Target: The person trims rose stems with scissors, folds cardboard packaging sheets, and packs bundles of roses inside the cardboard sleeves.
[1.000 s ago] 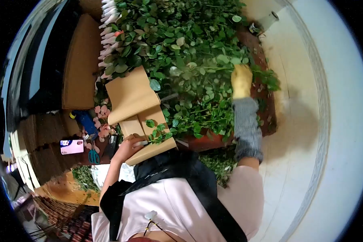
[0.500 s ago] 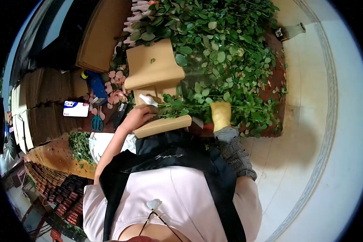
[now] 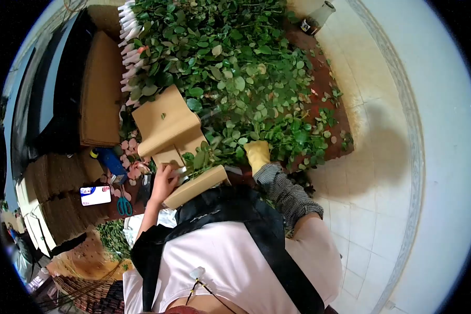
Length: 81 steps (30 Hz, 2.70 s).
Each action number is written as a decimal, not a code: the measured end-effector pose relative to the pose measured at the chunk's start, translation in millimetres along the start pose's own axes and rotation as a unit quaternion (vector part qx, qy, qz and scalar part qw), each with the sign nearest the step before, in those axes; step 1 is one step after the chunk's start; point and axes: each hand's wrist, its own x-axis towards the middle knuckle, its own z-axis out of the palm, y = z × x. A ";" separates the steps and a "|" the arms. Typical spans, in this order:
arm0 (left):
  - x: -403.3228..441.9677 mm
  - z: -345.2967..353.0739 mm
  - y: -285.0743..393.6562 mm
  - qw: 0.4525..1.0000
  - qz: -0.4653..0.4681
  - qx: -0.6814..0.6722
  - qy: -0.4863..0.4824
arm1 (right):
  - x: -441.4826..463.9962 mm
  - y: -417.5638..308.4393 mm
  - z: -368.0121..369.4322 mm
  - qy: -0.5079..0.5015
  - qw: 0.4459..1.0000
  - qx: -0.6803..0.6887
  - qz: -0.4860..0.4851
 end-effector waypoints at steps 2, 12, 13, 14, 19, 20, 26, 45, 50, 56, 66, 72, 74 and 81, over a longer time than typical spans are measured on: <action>1.0 -0.7 6.5 0.996 0.013 0.083 -0.004 | 5.6 18.0 -50.0 -0.025 0.990 0.080 -0.112; -0.3 -1.4 10.1 0.986 -0.123 -0.107 -0.023 | 156.2 8.3 -177.7 0.111 0.886 0.430 -0.131; 3.1 -3.6 16.6 0.989 -0.114 -0.090 -0.026 | 183.6 6.6 -156.0 0.148 0.907 0.380 -0.106; 4.6 -4.7 21.4 0.991 -0.108 -0.073 -0.030 | 194.6 1.8 -154.5 0.110 0.950 0.283 -0.072; 3.6 -1.2 17.6 0.996 -0.061 0.053 -0.025 | 190.2 -28.0 -109.6 -0.133 0.971 0.150 -0.133; -3.9 7.7 6.2 0.993 -0.117 -0.019 -0.026 | 180.6 -23.6 -111.1 -0.127 0.967 0.171 -0.143; 0.9 -0.3 14.7 0.995 -0.070 0.043 -0.050 | 204.2 21.0 -196.6 -0.008 0.894 0.417 -0.163; 16.2 -10.7 37.0 0.988 -0.105 0.083 -0.081 | 376.3 -4.0 -283.4 0.135 0.971 0.131 -0.146; 15.6 -10.9 35.4 0.989 -0.102 0.074 -0.083 | 430.1 -23.7 -224.9 0.154 0.975 0.057 -0.152; 11.4 -9.3 31.7 0.991 -0.084 0.078 -0.066 | 314.3 -33.0 -174.0 0.138 0.988 0.046 -0.059; 1.3 -1.1 15.3 0.997 -0.036 0.063 -0.038 | 216.3 7.7 -299.4 0.236 0.971 0.008 -0.046; -3.9 1.7 6.0 0.999 0.000 0.049 -0.009 | 104.9 55.2 -357.9 0.461 0.868 0.086 -0.162; -5.7 9.0 -2.7 0.999 0.001 0.027 0.023 | 80.9 63.6 -350.2 0.404 0.878 0.138 -0.215; -0.7 9.6 -2.4 1.000 -0.014 0.010 0.015 | 29.4 61.5 -227.2 0.000 0.886 0.460 -0.058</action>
